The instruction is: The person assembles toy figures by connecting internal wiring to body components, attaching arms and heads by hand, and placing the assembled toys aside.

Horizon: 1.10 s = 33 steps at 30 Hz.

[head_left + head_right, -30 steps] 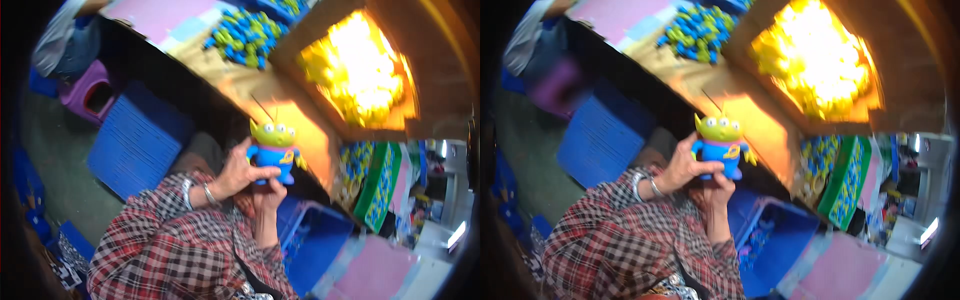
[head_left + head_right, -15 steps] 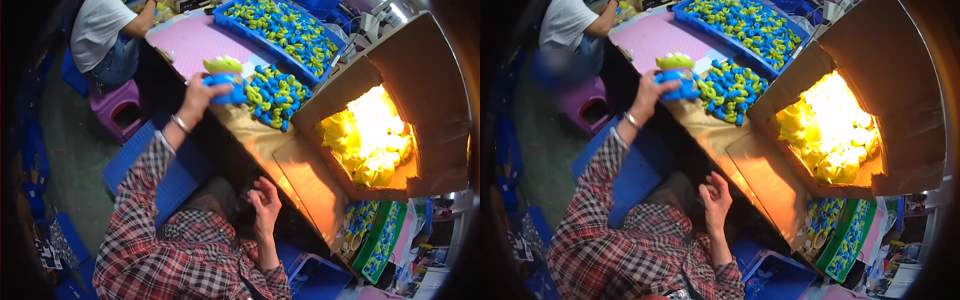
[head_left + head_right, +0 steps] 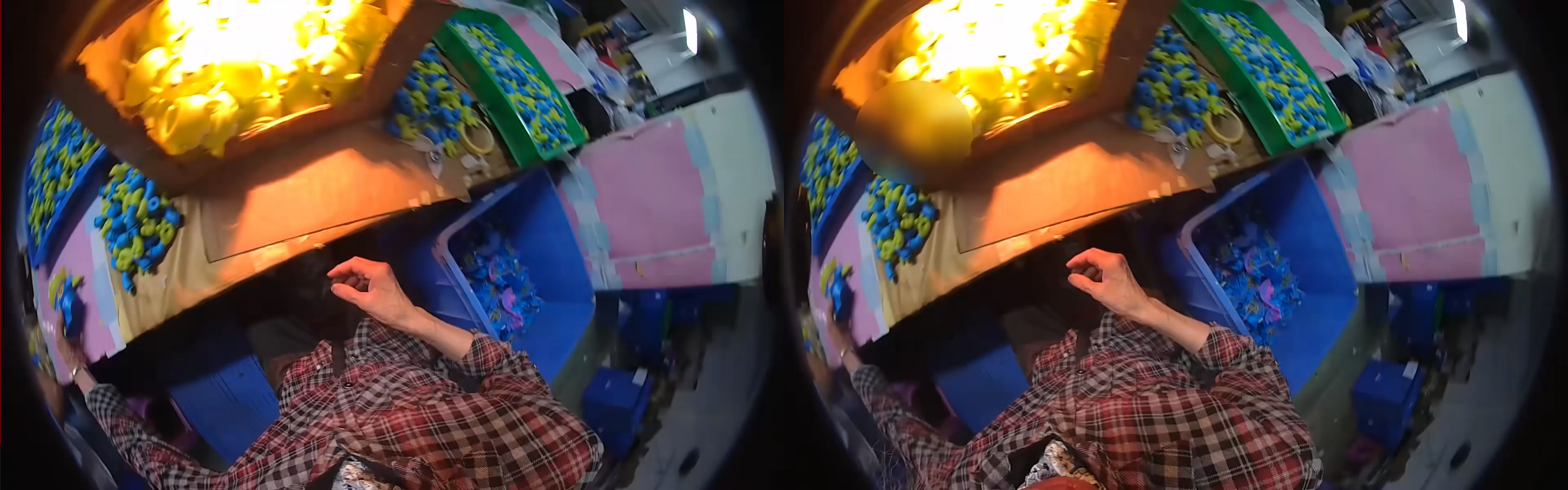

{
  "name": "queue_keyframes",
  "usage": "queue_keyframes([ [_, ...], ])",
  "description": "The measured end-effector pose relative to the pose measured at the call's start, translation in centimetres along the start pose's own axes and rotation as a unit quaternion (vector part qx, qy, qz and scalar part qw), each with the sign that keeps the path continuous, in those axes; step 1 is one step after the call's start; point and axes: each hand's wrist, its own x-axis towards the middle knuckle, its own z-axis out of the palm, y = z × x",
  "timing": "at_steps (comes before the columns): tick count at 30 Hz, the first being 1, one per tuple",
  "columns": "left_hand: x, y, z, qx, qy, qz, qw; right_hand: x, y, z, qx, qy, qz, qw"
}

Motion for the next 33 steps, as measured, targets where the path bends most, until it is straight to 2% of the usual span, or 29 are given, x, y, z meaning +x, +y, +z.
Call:
queue_keyframes([
  [2,0.0,1.7,-1.5,0.049,0.026,-0.027,0.998,-0.4,0.4,-1.3,0.012,0.032,0.001,0.999],
  [4,-0.2,3.3,-2.9,0.088,0.058,-0.041,0.994,-0.4,0.0,-3.3,-0.011,0.082,-0.057,0.995],
  [7,-1.4,5.8,-4.5,0.132,0.106,-0.054,0.984,0.1,0.3,-7.6,0.006,0.178,-0.071,0.981],
  [8,-2.0,6.9,-4.9,0.143,0.128,-0.051,0.98,0.4,0.3,-9.5,-0.029,0.213,-0.081,0.973],
  [10,-3.4,8.7,-4.3,0.147,0.185,-0.021,0.971,1.0,1.0,-13.2,-0.024,0.279,-0.035,0.959],
  [11,-4.6,9.2,-4.0,0.162,0.256,0.052,0.952,1.6,2.2,-15.1,-0.022,0.304,-0.055,0.951],
  [14,-9.2,12.1,-0.3,-0.014,0.283,0.105,0.953,3.0,4.0,-19.6,-0.06,0.355,-0.067,0.931],
  [15,-13.6,18.5,0.1,0.022,0.25,0.05,0.967,3.6,4.4,-20.6,-0.071,0.373,-0.076,0.922],
  [16,-18.4,25.7,0.7,-0.063,0.254,0.161,0.952,3.9,4.6,-21.6,-0.085,0.393,-0.084,0.912],
  [19,-25.7,32.9,3.8,-0.144,0.208,0.21,0.944,4.1,4.8,-23.2,-0.072,0.408,-0.075,0.907],
  [21,-30.3,37.7,5.2,-0.192,0.145,0.175,0.955,4.0,5.2,-23.3,-0.041,0.401,-0.081,0.911],
  [22,-31.8,40.1,5.6,-0.194,0.134,0.204,0.95,3.6,5.7,-23.4,-0.025,0.399,-0.082,0.913],
  [24,-33.8,42.8,6.7,-0.207,0.117,0.273,0.932,2.4,6.9,-24.1,-0.042,0.415,-0.077,0.906],
  [28,-38.2,47.9,7.6,-0.268,0.034,0.262,0.926,-2.7,9.3,-27.1,-0.022,0.48,-0.019,0.877],
  [30,-40.1,49.4,8.6,-0.309,-0.013,0.251,0.917,-6.2,13.4,-29.0,-0.024,0.505,0.054,0.861],
  [33,-42.6,51.5,9.7,-0.337,-0.077,0.256,0.903,-12.0,23.2,-31.3,-0.059,0.442,0.202,0.872],
])
